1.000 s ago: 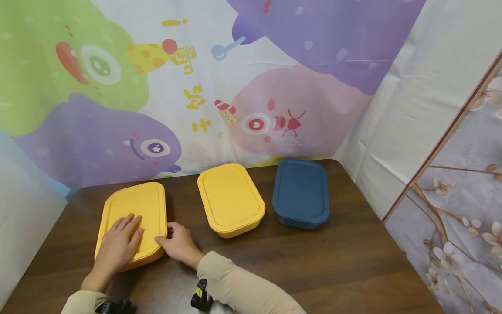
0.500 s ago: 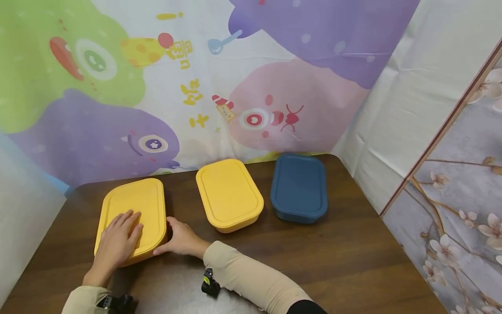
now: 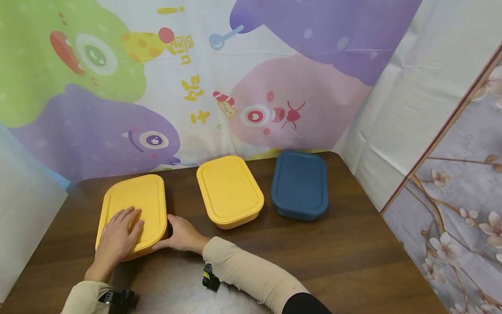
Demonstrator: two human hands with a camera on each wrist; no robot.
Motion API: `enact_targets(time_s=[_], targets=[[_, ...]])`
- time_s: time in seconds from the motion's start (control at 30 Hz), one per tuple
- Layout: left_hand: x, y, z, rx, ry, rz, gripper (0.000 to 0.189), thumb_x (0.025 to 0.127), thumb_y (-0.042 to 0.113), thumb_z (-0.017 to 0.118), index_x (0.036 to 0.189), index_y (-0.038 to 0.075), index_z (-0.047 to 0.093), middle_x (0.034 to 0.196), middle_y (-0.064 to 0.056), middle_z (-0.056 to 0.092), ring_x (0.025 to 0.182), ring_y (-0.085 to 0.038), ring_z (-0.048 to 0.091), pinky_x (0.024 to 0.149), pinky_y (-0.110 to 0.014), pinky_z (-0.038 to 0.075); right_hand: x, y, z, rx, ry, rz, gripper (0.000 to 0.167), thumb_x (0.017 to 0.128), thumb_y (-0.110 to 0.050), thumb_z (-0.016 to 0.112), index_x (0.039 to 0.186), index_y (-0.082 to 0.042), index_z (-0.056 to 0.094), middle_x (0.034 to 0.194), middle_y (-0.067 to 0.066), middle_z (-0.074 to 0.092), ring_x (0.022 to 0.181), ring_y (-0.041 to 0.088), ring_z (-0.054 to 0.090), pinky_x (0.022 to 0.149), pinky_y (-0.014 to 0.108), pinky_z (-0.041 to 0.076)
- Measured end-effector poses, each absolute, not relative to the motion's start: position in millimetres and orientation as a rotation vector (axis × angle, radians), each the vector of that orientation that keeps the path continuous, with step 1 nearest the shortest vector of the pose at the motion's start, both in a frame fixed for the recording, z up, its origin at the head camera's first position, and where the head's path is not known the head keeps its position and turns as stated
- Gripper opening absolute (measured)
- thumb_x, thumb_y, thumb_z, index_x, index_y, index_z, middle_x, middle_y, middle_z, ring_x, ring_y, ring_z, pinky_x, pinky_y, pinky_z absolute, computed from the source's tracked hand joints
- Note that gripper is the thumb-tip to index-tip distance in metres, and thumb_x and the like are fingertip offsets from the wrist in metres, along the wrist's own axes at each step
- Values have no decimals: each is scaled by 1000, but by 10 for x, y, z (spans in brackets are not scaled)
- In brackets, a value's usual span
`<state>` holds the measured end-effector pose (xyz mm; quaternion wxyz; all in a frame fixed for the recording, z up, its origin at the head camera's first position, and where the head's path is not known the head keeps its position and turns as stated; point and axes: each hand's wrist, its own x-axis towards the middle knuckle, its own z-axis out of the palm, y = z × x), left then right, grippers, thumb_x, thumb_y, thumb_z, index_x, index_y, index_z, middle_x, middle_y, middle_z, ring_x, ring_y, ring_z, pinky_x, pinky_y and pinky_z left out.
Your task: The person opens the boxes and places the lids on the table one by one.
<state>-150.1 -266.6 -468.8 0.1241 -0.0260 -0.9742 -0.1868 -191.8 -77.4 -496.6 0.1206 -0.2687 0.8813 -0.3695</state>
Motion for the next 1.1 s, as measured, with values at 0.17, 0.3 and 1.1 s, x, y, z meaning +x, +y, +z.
enact_targets(time_s=[0.17,0.3,1.1], targets=[[-1485,-2673,-4697,-97,-2733,-609,30,97,17,55,119,-1,65,128,-23,61,123,-43,49,102,-60,35,-1914,-787,-4990,-784,2561,-1121,88,75,-46,82,147,-14,41,146,1,51,133,13,49,108,26,41],[-1445,-2669,-4702,-186,-2631,-663,20,91,11,63,105,0,72,113,-20,70,111,-42,58,95,-59,42,-1925,-804,-5021,-806,2567,-1136,89,75,-45,82,147,-16,40,145,0,52,132,12,49,108,25,41],[-1254,-2494,-4776,-471,-2552,-629,28,65,21,88,90,11,76,98,-4,67,95,-26,59,79,-46,47,-1872,-807,-5019,-807,2608,-1133,78,79,-43,79,143,-14,45,137,1,58,125,12,55,104,26,45]])
